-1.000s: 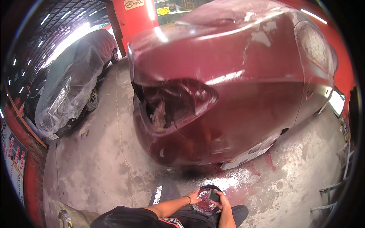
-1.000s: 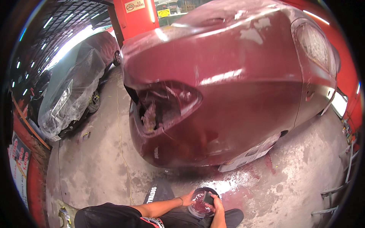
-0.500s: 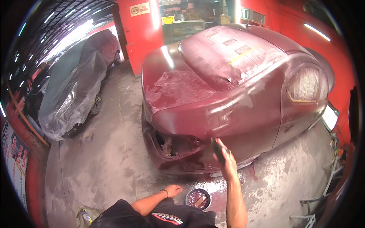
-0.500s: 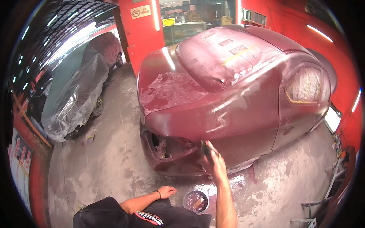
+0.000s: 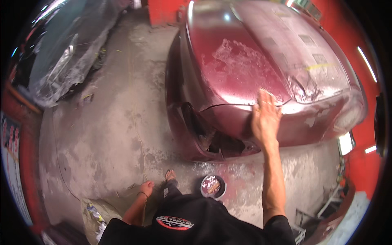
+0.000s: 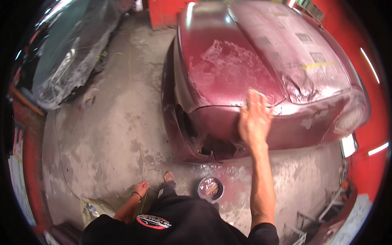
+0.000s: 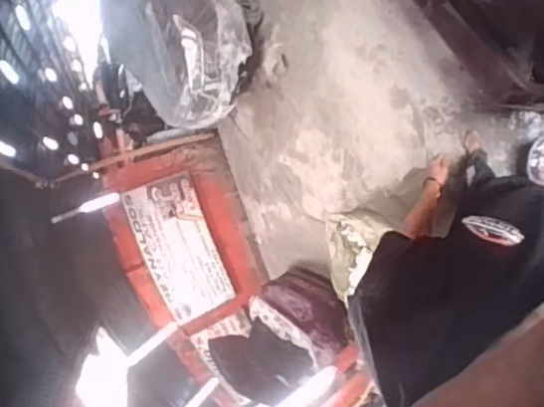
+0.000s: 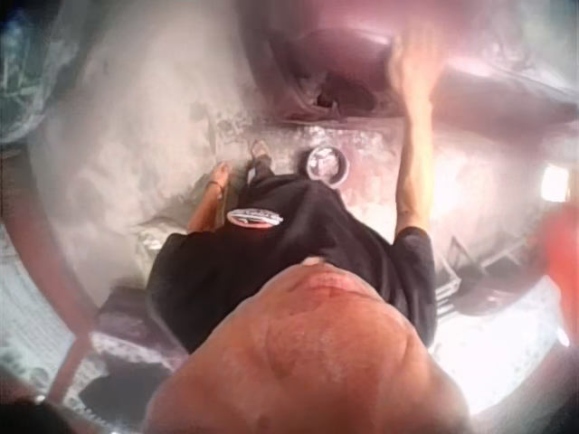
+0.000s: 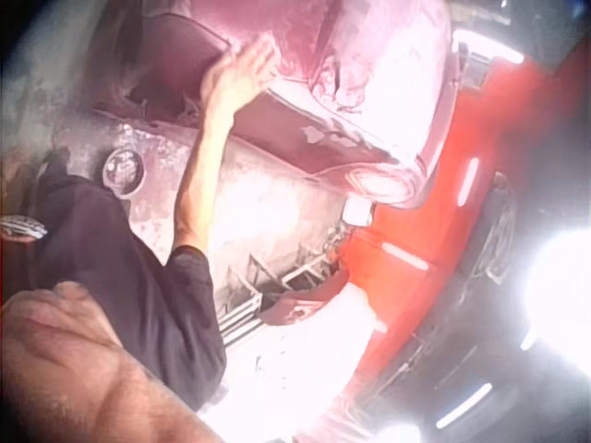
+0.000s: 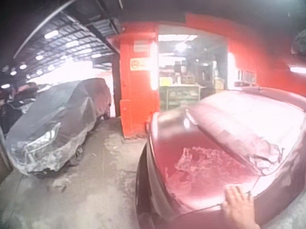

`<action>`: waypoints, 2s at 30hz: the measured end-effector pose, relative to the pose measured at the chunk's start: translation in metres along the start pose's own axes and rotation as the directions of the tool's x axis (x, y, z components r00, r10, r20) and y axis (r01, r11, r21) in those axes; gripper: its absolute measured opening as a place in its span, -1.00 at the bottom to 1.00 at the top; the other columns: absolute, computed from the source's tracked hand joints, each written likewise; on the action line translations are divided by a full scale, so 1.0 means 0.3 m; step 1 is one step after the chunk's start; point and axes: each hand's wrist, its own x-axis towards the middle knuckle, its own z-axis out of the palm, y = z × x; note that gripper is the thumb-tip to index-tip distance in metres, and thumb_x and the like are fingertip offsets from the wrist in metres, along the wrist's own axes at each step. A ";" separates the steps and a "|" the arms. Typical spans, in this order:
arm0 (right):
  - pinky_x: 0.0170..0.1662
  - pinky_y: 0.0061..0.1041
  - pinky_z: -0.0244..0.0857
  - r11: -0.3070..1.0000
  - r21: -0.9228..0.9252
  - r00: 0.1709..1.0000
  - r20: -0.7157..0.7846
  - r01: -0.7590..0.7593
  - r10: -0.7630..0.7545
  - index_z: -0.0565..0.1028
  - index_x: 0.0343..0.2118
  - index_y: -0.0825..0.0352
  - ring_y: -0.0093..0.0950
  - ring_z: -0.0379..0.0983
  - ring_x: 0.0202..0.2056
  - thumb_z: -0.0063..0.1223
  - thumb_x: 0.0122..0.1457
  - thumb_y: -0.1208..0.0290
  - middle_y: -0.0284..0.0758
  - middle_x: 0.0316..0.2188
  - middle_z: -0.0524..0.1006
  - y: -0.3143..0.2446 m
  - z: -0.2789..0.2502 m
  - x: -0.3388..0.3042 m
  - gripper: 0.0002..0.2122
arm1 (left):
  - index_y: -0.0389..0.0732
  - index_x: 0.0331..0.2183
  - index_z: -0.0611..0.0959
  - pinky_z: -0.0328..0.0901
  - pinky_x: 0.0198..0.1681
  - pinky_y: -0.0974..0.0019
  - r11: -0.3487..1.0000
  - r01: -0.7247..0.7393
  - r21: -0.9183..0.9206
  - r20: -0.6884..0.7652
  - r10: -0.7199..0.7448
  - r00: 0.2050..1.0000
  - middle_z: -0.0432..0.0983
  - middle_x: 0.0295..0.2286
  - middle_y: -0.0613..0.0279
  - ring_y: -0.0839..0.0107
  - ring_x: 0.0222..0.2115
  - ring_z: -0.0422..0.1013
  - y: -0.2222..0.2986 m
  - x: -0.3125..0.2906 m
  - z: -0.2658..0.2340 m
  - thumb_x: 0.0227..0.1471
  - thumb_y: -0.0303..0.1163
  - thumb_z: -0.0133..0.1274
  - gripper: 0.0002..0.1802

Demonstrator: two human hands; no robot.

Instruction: The person is polishing a maroon car bumper. They use a yellow sponge to apply a liquid from a bucket to the bumper's surface, then switch to a sanding block to rub the surface. Finally, they use a grey cloth to wipe the bumper clean.

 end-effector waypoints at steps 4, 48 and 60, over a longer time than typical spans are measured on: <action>0.51 0.15 -0.24 0.981 0.028 0.979 0.050 0.195 -0.196 0.21 0.46 0.10 -0.23 0.02 0.50 -0.13 0.47 0.10 -0.30 0.46 0.25 -0.302 0.050 0.065 -0.45 | -0.11 -0.28 0.77 0.47 -0.20 0.10 0.743 -0.319 0.589 0.567 -0.099 0.818 0.72 -0.31 0.13 0.19 -0.28 0.63 -0.287 0.023 -0.187 0.19 -0.22 0.08 -0.76; 0.03 -0.26 0.37 0.979 0.200 0.807 -0.583 0.038 0.088 0.59 -0.11 0.30 -0.21 0.55 -0.18 0.14 0.33 0.35 -0.24 -0.25 0.60 0.358 -0.066 0.153 -0.82 | -0.04 0.48 0.11 -0.31 0.45 -0.47 -0.134 -0.833 0.537 0.543 0.810 0.220 -0.05 0.48 0.15 0.05 0.50 -0.19 2.361 0.246 -0.455 0.43 0.11 -0.25 -0.23; -0.10 -0.24 0.38 0.956 0.280 0.779 -0.579 -0.087 0.241 0.57 -0.31 0.31 -0.18 0.54 -0.23 0.17 0.31 0.29 -0.23 -0.34 0.61 0.361 -0.083 0.215 -0.82 | -0.11 0.40 0.24 -0.13 0.35 -0.67 0.343 -0.616 0.709 0.173 0.763 0.623 0.01 0.45 0.15 0.08 0.46 -0.03 3.052 0.909 -0.428 0.42 0.04 -0.31 -0.31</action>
